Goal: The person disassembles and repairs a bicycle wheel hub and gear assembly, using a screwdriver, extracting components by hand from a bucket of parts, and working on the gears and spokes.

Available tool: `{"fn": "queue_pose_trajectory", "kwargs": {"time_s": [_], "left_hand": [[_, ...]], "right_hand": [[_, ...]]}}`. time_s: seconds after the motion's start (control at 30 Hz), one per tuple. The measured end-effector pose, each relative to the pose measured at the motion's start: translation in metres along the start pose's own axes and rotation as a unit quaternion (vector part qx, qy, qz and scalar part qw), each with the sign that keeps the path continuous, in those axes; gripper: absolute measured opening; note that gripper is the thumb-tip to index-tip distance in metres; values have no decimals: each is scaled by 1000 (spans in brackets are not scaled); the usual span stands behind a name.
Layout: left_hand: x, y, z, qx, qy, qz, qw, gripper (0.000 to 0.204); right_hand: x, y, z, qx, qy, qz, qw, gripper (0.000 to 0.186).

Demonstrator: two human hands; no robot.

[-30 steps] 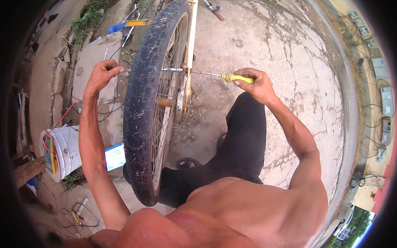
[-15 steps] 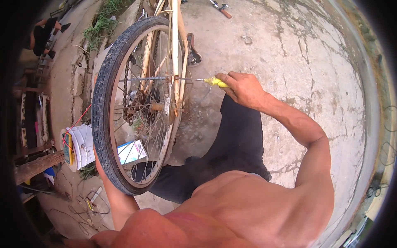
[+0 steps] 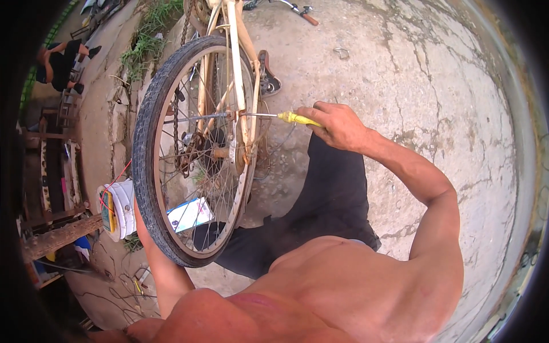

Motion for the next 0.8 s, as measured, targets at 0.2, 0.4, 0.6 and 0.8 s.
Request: {"fn": "queue_pose_trajectory", "kwargs": {"time_s": [0.2,0.4,0.6,0.8], "left_hand": [[-1,8,1,-13,-6,-4,1000,26],[6,6,-6,12,0,5,1000,27],[6,9,-5,13,1,1,1000,28],[5,14,-6,15,-1,3,1000,28]], "right_hand": [[-6,10,15,-213,-304,47,927,42],[-45,51,47,-569,-595,-42,566,42],[19,9,-7,-79,-180,108,975,43],[-20,40,26,-478,-434,6,764,34]]}}
Point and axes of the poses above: each hand's wrist, its own y-axis away from the middle knuckle, its own x-axis out of the back of the hand, z = x × y, the point moved 8 cm from there along -y, towards the middle knuckle, and after that the axes turned 10 degrees about z, right-handed, at the moved point
